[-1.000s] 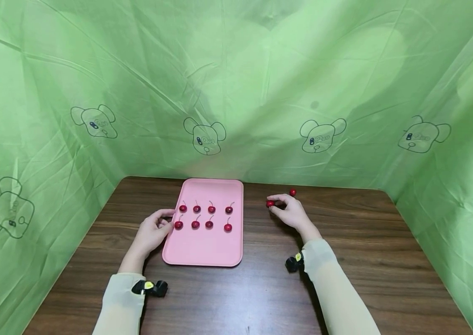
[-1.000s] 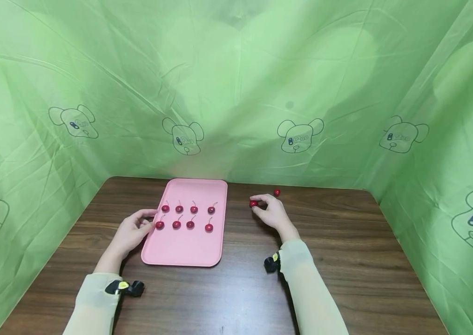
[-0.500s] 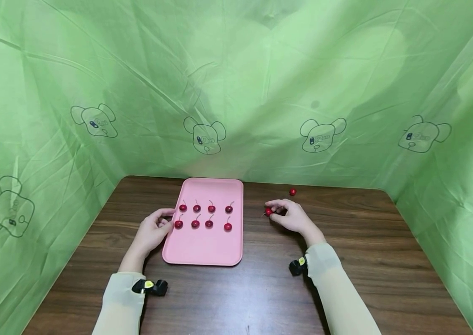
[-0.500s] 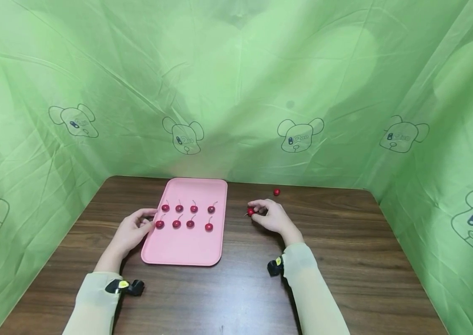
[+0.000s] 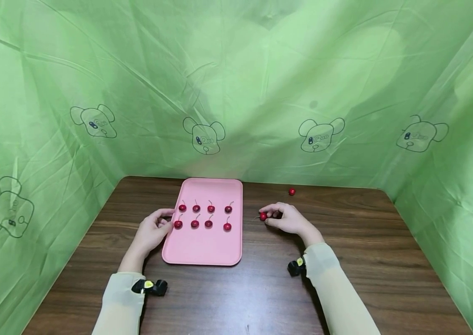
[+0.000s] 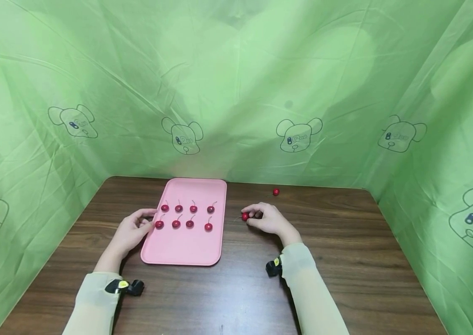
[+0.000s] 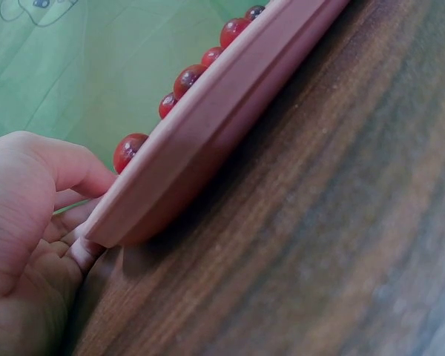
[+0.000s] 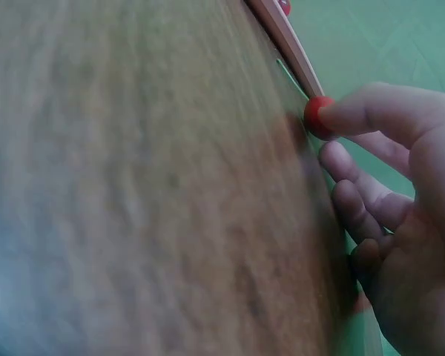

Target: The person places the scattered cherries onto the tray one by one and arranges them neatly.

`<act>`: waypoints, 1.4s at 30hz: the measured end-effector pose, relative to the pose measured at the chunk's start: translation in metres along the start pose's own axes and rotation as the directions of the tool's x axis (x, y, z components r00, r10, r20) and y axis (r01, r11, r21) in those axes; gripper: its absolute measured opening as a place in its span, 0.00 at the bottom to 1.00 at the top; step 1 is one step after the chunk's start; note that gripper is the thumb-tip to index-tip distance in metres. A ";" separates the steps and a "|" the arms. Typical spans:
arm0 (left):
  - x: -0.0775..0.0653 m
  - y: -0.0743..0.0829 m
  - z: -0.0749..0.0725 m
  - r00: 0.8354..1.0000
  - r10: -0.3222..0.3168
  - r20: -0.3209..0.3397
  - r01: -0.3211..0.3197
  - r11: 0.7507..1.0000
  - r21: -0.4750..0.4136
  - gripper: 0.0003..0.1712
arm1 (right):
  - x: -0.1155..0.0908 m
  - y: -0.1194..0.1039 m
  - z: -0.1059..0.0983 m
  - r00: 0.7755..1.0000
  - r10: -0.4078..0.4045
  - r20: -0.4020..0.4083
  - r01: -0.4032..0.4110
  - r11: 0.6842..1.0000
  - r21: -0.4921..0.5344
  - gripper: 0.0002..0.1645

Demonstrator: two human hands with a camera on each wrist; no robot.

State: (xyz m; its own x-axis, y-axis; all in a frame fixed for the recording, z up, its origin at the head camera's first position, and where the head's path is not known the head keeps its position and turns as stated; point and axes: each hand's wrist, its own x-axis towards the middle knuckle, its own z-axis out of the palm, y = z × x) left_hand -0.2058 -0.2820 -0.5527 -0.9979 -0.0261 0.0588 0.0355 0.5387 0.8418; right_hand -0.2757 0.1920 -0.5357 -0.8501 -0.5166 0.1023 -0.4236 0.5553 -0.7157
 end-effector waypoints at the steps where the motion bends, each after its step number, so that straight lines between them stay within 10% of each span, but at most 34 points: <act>1: 0.000 0.000 0.000 1.000 -0.002 0.001 0.002 1.000 -0.001 0.21 | 0.000 0.000 0.000 1.000 0.001 0.000 -0.001 1.000 0.000 0.21; 22: 0.000 -0.001 0.000 1.000 -0.007 0.003 0.007 1.000 -0.013 0.22 | 0.003 -0.014 0.015 0.986 0.122 -0.117 -0.109 0.988 0.113 0.16; 42: 0.001 0.000 0.000 1.000 0.000 0.004 0.001 1.000 -0.023 0.21 | 0.033 -0.112 0.073 0.978 0.041 -0.203 0.007 0.972 0.234 0.18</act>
State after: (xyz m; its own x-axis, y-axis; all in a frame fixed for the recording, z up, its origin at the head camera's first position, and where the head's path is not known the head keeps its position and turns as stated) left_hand -0.2063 -0.2818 -0.5529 -0.9982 -0.0227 0.0560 0.0362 0.5190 0.8540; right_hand -0.2331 0.0656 -0.5023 -0.9127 -0.3501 0.2106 -0.3447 0.3832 -0.8569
